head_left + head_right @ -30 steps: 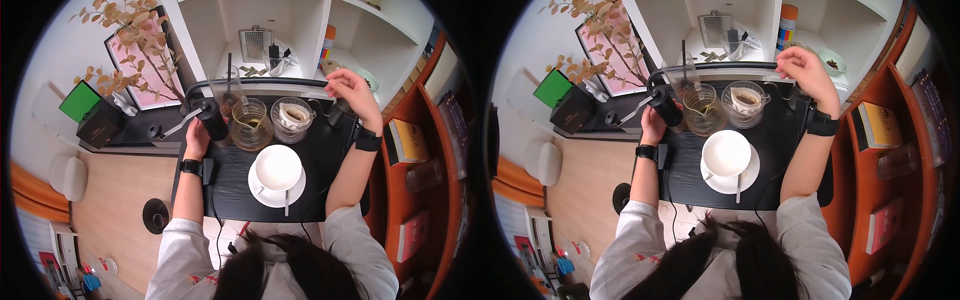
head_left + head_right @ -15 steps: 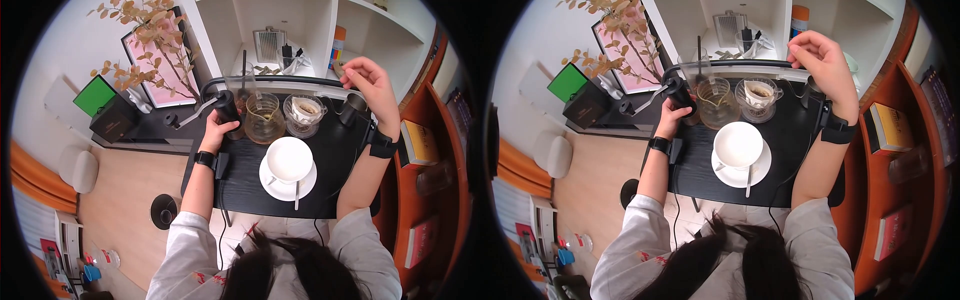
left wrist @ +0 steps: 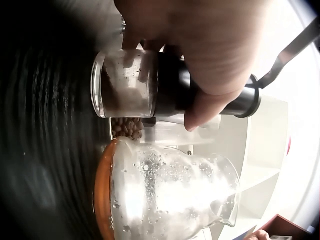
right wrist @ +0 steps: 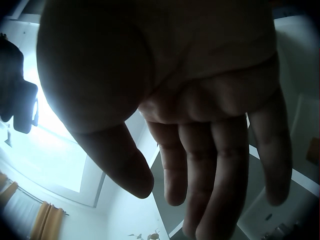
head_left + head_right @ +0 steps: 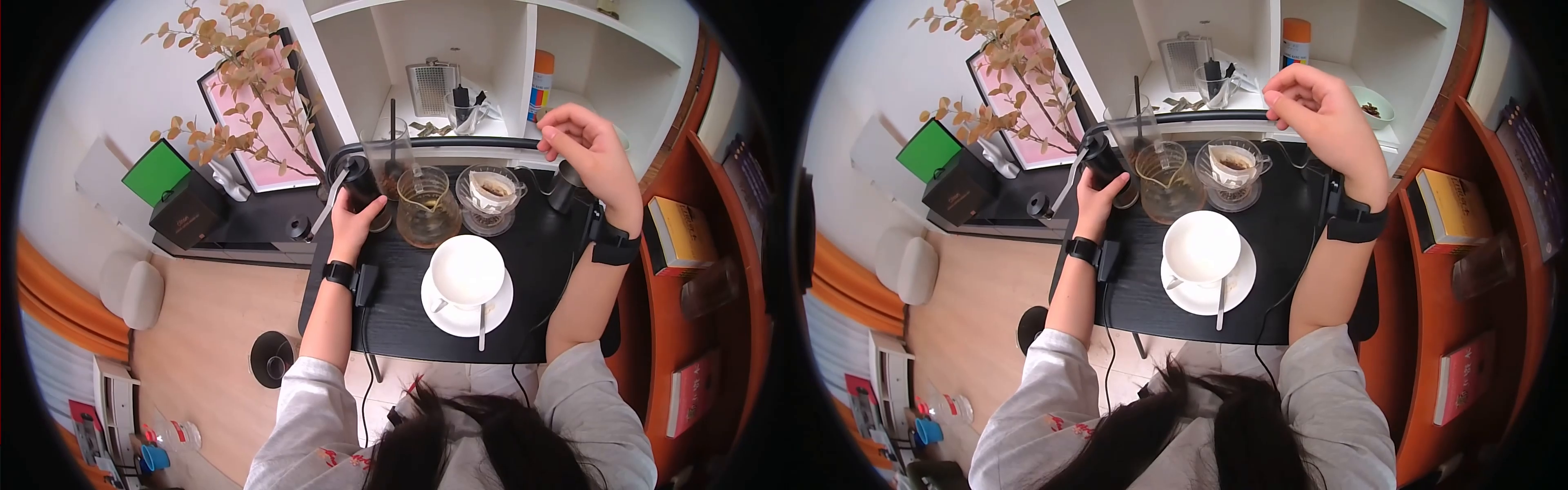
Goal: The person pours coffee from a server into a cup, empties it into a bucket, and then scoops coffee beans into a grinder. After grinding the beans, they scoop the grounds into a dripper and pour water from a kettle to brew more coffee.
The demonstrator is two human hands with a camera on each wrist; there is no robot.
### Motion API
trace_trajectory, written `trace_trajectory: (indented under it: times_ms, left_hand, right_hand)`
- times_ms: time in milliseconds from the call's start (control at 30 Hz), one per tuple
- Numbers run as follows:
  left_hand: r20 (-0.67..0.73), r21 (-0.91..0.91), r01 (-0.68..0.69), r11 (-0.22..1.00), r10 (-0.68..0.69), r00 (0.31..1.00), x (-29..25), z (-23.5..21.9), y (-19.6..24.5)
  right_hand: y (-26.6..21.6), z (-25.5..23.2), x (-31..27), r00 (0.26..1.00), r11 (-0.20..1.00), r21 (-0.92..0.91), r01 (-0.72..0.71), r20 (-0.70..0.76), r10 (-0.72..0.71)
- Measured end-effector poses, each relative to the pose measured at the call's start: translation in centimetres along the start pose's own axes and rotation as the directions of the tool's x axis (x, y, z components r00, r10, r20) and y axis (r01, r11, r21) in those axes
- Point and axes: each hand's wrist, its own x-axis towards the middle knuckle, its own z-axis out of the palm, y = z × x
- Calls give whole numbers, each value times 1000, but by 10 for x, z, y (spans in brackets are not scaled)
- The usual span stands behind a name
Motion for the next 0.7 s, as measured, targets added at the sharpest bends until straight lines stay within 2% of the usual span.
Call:
trace_trajectory:
  times_ms: [267,367,467,567,667,700]
  left_hand:
    - [-49,137,-32,990,39,998,0,-2,-8]
    - [-98,220,48,974,-27,995,0,-3,-8]
    - [-70,207,43,977,-29,997,2,-6,-14]
    - [-24,166,95,981,-93,995,-3,-4,0]
    - [37,213,-5,977,-3,999,-2,-14,-14]
    - [4,202,43,978,-45,999,-4,-18,-13]
  right_hand:
    - [1,3,1,999,1000,-11,7,32,-6]
    - [0,4,1,999,1000,-19,11,44,-10]
    - [-2,6,1,999,1000,-25,10,51,-9]
    - [0,7,1,998,1000,-20,11,61,-9]
    - [0,5,0,997,1000,10,25,78,-25]
    - [-1,3,-1,997,999,23,30,75,-32]
